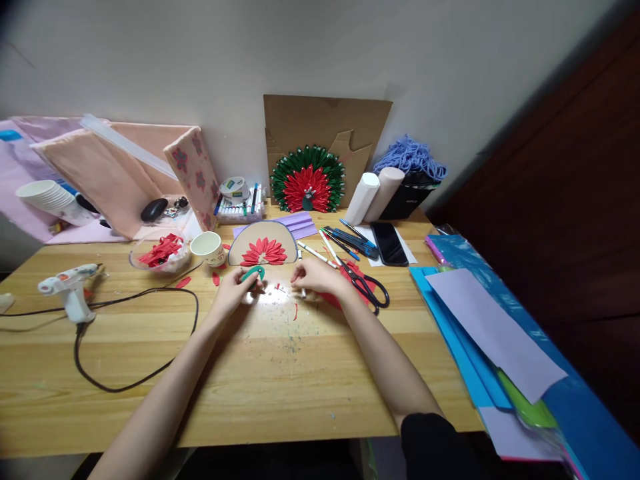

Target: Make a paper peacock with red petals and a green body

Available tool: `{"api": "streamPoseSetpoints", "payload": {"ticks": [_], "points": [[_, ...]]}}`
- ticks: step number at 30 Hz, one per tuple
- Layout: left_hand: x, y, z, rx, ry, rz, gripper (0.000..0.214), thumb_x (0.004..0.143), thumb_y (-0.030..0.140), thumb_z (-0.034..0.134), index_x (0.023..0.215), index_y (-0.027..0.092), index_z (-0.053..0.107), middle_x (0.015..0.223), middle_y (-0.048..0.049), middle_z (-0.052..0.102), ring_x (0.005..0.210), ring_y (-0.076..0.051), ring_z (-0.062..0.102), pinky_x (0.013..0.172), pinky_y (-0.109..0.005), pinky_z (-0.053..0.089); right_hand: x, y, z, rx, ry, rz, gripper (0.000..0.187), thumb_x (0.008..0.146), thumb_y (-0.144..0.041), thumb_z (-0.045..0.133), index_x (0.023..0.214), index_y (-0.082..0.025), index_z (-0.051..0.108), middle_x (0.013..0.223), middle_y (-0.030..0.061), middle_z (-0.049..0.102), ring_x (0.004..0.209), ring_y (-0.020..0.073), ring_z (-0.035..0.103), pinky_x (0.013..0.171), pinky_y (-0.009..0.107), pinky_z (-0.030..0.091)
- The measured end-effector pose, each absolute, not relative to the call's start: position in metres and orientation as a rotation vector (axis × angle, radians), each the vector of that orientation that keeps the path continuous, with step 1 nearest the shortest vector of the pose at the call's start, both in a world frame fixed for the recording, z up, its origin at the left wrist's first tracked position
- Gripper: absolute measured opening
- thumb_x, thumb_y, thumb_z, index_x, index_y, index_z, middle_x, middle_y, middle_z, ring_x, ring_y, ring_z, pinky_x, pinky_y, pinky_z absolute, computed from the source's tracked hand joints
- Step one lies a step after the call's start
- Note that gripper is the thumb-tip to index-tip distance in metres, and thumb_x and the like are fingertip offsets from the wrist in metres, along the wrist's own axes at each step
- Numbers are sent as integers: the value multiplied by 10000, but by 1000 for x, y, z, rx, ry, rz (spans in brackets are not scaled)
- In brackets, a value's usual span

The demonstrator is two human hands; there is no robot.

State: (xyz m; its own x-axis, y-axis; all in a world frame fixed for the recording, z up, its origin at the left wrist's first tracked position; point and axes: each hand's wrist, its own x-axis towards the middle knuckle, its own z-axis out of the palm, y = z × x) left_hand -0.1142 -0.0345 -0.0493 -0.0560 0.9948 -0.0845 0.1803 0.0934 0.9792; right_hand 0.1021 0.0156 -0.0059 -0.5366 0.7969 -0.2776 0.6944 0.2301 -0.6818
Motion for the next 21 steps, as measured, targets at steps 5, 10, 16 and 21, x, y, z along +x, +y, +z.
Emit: {"api": "streamPoseSetpoints", "payload": {"ticks": [5,10,16,21], "points": [[-122,-47,-47,1428,1596,1029,244,770,411,590,689,182,606,654,-40,631,628,-187,573,592,-283,400,70,-4,-16,-1585,-2435,934,105,640,-72,607,605,-169,629,686,73,696,672,182,629,577,237,394],[-118,-50,-46,1576,1635,996,227,783,350,568,623,192,604,738,-53,637,774,-218,565,704,-310,393,60,-12,-16,-1642,-2472,811,134,649,-66,582,569,-173,593,694,116,693,696,220,629,590,264,373],[-120,-50,-56,1573,1641,956,169,810,294,524,759,180,639,801,-51,680,750,-203,611,684,-298,432,67,-7,-11,-1633,-2459,832,150,663,-86,546,542,-170,574,643,87,672,650,189,613,570,245,361],[-119,-67,-41,1674,1817,1012,136,832,283,520,831,196,625,876,-69,645,819,-219,578,714,-314,405,80,1,-6,-1631,-2362,897,101,688,-138,523,610,-164,583,630,41,655,606,143,590,523,209,348]]}}
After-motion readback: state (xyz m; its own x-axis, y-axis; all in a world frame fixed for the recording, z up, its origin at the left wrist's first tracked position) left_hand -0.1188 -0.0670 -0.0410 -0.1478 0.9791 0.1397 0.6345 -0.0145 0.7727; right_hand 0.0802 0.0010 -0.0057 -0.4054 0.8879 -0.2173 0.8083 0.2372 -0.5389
